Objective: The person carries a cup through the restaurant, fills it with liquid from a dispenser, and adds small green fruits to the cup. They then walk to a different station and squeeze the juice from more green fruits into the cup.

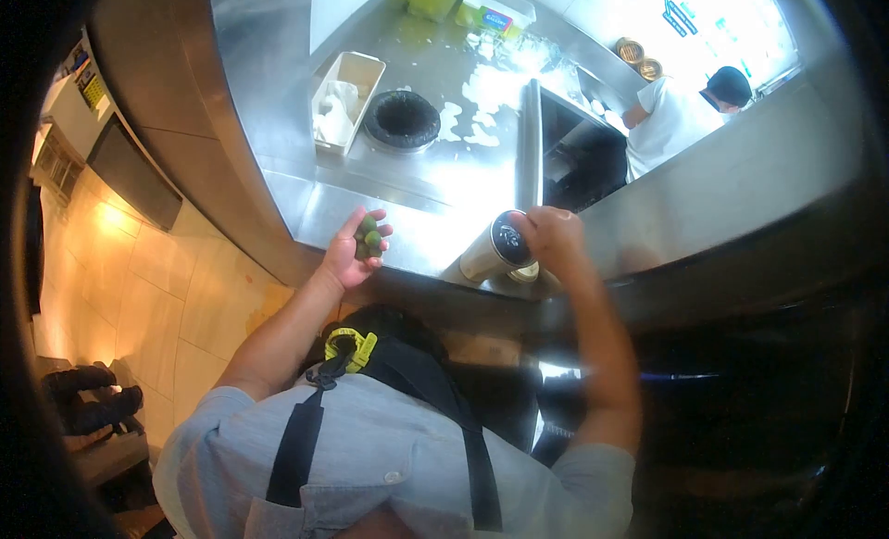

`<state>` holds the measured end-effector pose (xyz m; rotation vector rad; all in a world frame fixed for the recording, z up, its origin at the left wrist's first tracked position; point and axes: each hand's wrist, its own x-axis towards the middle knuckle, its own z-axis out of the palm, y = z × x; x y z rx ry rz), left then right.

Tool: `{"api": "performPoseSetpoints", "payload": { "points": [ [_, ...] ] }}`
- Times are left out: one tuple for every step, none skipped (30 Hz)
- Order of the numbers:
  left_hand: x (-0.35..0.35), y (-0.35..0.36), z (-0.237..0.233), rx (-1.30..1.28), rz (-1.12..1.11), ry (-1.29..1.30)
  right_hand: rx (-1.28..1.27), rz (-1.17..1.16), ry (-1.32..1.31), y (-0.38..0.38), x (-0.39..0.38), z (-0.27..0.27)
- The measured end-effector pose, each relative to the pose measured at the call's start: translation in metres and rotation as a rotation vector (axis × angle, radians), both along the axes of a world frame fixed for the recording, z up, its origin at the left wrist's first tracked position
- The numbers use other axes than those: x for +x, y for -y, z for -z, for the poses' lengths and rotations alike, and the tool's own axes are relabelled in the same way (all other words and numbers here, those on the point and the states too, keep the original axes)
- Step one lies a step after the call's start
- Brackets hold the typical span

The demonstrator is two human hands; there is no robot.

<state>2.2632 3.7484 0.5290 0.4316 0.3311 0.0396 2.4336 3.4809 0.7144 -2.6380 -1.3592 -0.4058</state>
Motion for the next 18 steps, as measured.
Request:
{"api": "performPoseSetpoints", "payload": {
  "points": [
    [0.000,0.001,-0.001,0.016,-0.001,-0.023,0.107,-0.032,-0.023,-0.007,0.001,-0.005],
    [0.001,0.001,-0.002,0.032,0.000,-0.048,0.215,-0.063,-0.047,-0.016,0.004,-0.012],
    [0.002,0.001,-0.002,0.060,0.000,-0.056,0.322,-0.089,-0.073,-0.026,0.008,-0.020],
    [0.004,0.002,-0.002,0.089,0.005,-0.068,0.405,-0.061,-0.081,-0.044,0.018,-0.028],
    [0.005,0.004,-0.003,0.118,0.018,-0.082,0.291,0.049,-0.135,-0.064,0.025,-0.048],
    [0.005,0.008,-0.003,0.116,0.023,-0.109,0.337,0.061,-0.102,-0.087,0.040,-0.052],
    [0.006,0.010,-0.006,0.115,0.028,-0.135,0.384,0.074,-0.067,-0.108,0.051,-0.055],
    [0.009,0.010,-0.012,0.121,0.028,-0.153,0.496,0.044,-0.224,-0.123,0.054,-0.061],
    [0.009,0.010,-0.017,0.150,0.034,-0.116,0.592,0.043,-0.325,-0.128,0.041,-0.073],
    [0.005,0.012,-0.019,0.171,0.030,-0.078,0.678,0.029,-0.428,-0.131,0.023,-0.089],
    [0.001,0.013,-0.022,0.179,0.014,-0.045,0.629,0.039,-0.420,-0.126,0.002,-0.102],
    [-0.003,0.014,-0.028,0.206,0.016,-0.012,0.569,0.046,-0.418,-0.119,-0.020,-0.104],
    [-0.009,0.015,-0.037,0.232,0.019,0.013,0.597,0.020,-0.504,-0.113,-0.034,-0.089],
    [-0.013,0.016,-0.045,0.266,0.026,0.038,0.506,-0.051,-0.559,-0.105,-0.049,-0.071],
    [-0.013,0.017,-0.050,0.282,0.039,0.092,0.410,-0.133,-0.584,-0.101,-0.060,-0.048],
    [-0.015,0.019,-0.059,0.294,0.043,0.113,0.311,-0.113,-0.668,-0.100,-0.076,-0.031],
    [-0.016,0.022,-0.070,0.310,0.049,0.136,0.288,-0.115,-0.814,-0.098,-0.085,-0.013],
    [-0.016,0.023,-0.076,0.328,0.059,0.161,0.258,-0.187,-0.754,-0.098,-0.094,-0.004]
  ]
}}
